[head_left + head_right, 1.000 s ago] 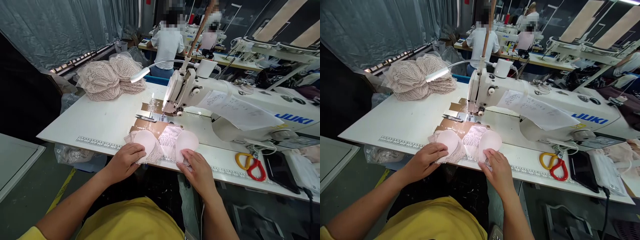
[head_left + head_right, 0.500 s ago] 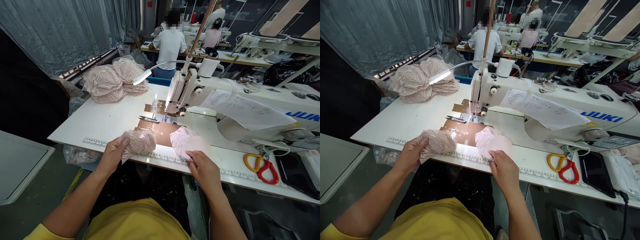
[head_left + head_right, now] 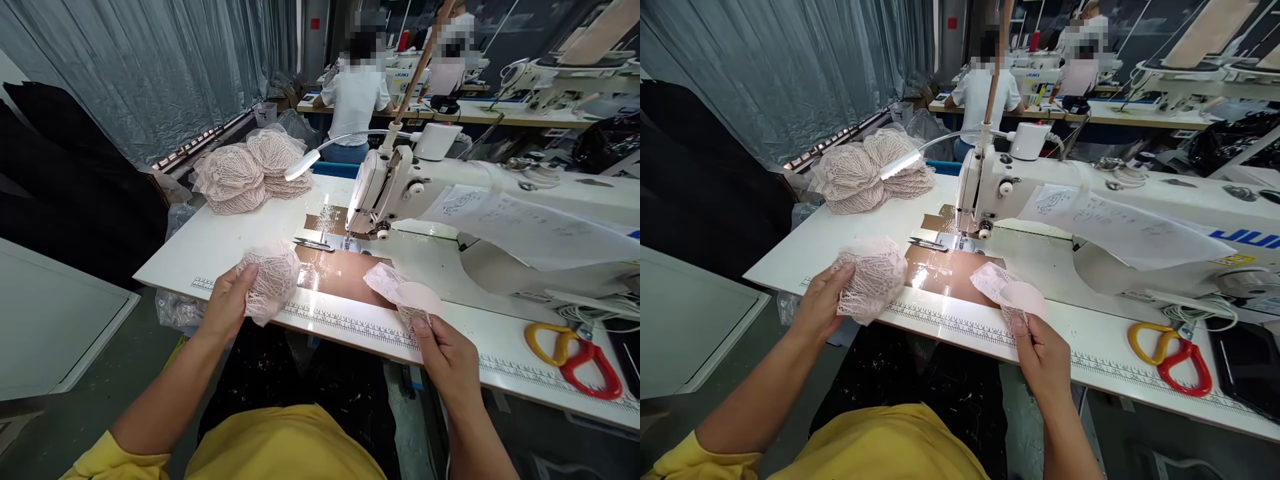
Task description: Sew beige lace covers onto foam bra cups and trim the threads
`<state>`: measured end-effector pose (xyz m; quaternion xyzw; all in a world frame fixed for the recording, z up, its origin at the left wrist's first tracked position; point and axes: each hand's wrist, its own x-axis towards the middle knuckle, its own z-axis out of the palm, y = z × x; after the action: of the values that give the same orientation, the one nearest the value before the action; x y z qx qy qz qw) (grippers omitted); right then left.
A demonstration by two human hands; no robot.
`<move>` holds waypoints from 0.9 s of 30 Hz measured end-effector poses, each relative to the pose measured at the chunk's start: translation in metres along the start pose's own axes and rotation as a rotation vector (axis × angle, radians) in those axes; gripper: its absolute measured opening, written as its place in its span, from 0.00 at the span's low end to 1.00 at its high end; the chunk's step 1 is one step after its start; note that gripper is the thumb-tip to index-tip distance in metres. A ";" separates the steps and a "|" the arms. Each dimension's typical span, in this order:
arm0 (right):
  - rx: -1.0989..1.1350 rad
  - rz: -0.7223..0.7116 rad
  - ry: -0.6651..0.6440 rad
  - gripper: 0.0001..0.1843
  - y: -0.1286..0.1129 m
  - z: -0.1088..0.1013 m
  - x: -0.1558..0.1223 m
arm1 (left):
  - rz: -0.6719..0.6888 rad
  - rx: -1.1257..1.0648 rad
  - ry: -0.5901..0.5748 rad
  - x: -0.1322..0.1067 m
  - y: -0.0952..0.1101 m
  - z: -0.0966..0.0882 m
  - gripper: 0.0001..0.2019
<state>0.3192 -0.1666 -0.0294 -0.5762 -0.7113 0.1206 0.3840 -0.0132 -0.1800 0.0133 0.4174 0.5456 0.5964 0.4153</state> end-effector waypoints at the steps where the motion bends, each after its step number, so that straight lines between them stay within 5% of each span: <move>1: 0.004 -0.010 -0.002 0.21 0.001 0.000 0.000 | 0.146 0.144 -0.044 -0.001 0.003 0.000 0.17; 4: 0.004 -0.066 -0.048 0.18 0.005 0.001 0.000 | 0.499 0.578 -0.360 -0.004 0.003 0.003 0.14; 7: -0.042 -0.121 -0.099 0.15 0.009 0.003 0.000 | 0.609 0.867 -0.632 -0.007 -0.014 0.011 0.16; 11: -0.116 -0.138 -0.091 0.15 0.014 0.005 -0.001 | 0.665 0.963 -0.609 -0.014 -0.034 0.020 0.15; 21: -0.205 -0.203 -0.043 0.12 0.017 0.011 -0.001 | 0.733 0.863 -0.615 -0.026 -0.039 0.022 0.10; 27: -0.279 -0.483 0.245 0.27 -0.010 0.010 -0.010 | 0.766 0.851 -0.620 -0.034 -0.044 0.028 0.10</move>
<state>0.3052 -0.1758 -0.0341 -0.4476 -0.7860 -0.1433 0.4017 0.0257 -0.2007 -0.0306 0.8632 0.4014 0.2860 0.1098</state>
